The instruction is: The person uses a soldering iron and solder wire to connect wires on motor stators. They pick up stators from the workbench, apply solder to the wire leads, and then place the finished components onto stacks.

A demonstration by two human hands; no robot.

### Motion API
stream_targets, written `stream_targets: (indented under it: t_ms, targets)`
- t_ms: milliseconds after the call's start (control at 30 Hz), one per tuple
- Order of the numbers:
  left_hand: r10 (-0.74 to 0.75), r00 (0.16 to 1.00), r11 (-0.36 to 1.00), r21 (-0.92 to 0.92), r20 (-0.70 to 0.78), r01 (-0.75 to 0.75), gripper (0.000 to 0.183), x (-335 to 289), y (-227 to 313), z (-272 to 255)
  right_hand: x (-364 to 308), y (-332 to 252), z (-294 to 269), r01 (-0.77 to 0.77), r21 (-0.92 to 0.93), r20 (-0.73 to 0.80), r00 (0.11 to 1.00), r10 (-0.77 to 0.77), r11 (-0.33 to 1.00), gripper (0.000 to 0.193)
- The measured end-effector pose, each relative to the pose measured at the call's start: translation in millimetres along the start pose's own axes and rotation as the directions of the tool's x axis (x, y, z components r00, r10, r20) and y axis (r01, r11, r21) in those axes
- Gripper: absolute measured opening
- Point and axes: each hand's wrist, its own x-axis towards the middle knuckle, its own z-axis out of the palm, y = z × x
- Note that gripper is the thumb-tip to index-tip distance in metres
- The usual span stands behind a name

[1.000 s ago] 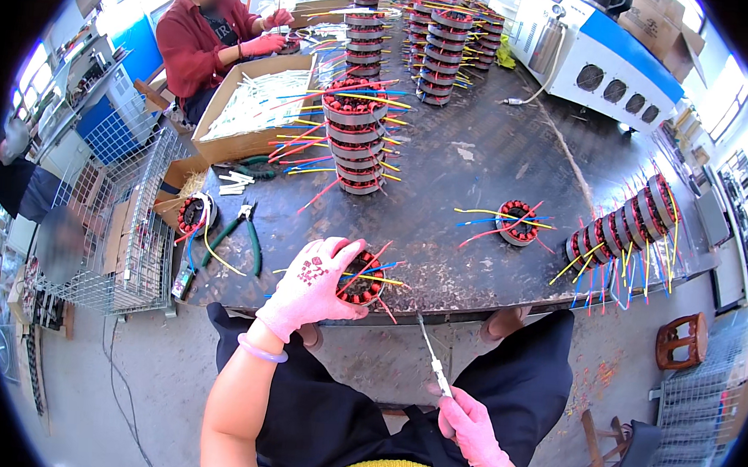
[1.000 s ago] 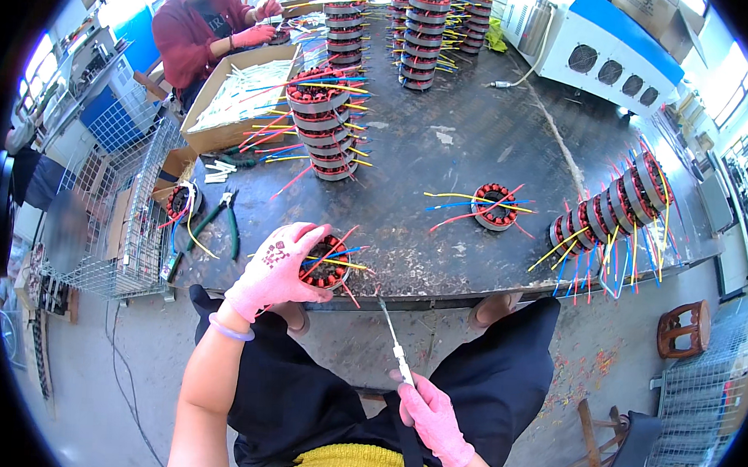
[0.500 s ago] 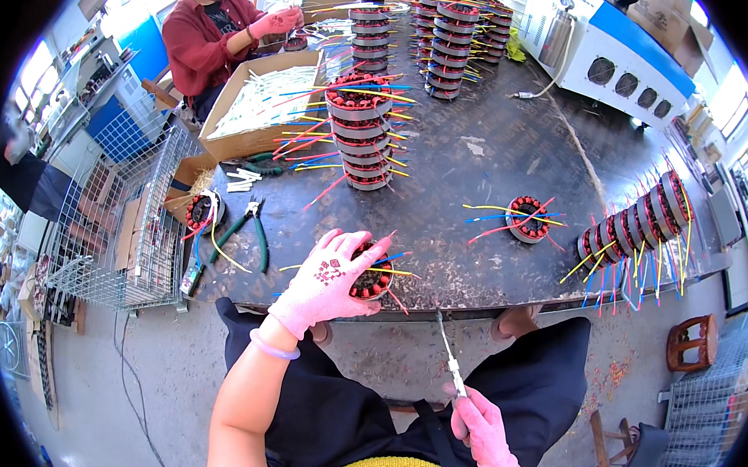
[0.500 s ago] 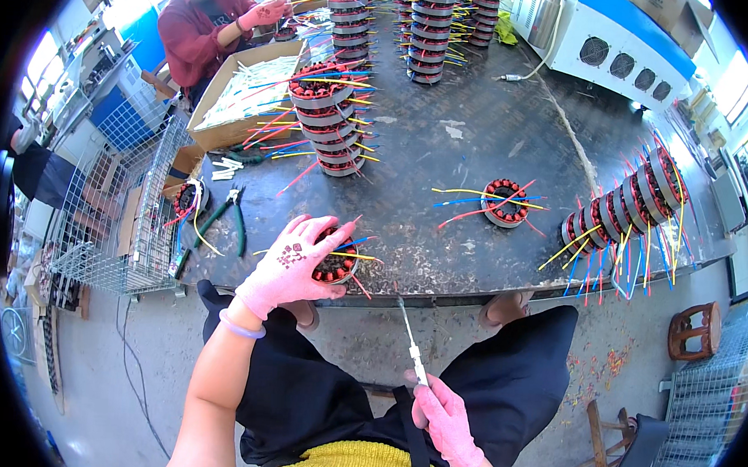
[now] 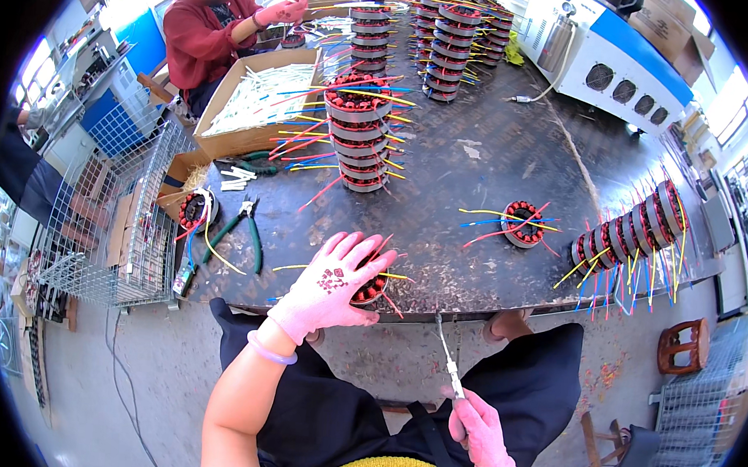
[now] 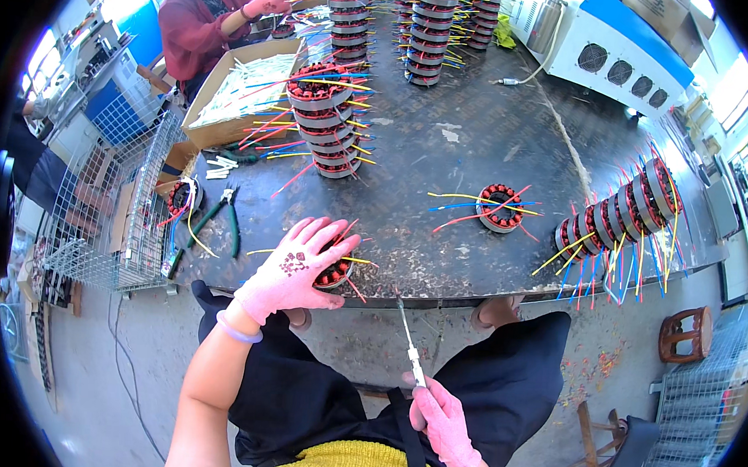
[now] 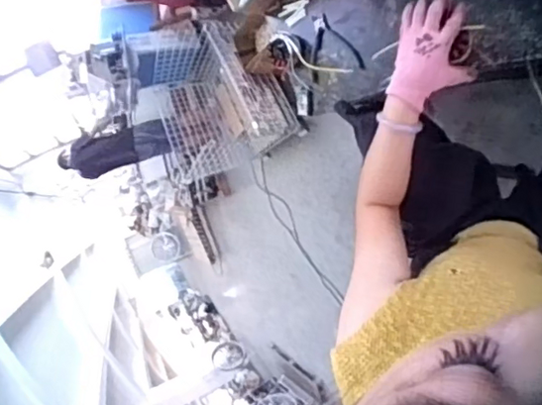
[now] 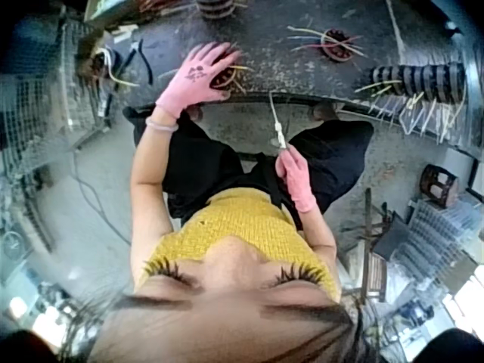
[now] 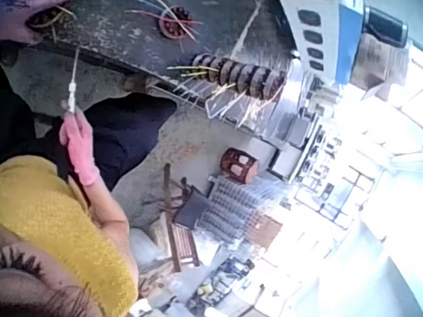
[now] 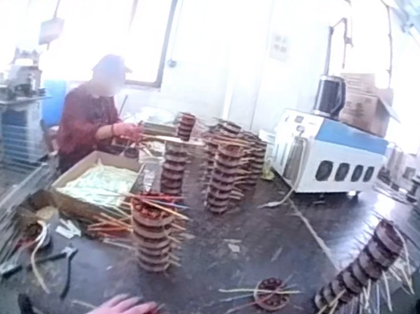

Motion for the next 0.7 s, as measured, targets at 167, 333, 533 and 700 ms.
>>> stream_targets:
  t_ms: [167,333,533,700]
  targets:
    - [-0.001,1.000,1.000,0.003,0.007,0.001,0.099,-1,-1,3,-1,-2,4,-0.041,-0.023,-0.008,0.999,0.041,0.999,0.042]
    - [-0.009,0.999,1.000,-0.018,-0.038,0.008,0.100,-1,-6,2,-1,-1,7,-0.038,-0.004,-0.030,0.999,0.038,0.999,0.040]
    - [-0.052,0.998,0.998,-0.029,-0.029,0.051,0.099,0,-5,6,-1,6,9,-0.029,0.013,-0.010,1.000,0.030,0.999,0.038]
    - [-0.116,0.993,0.988,-0.105,-0.031,0.112,0.101,4,4,1,-1,20,3,-0.035,0.002,0.025,0.999,0.035,0.999,0.038]
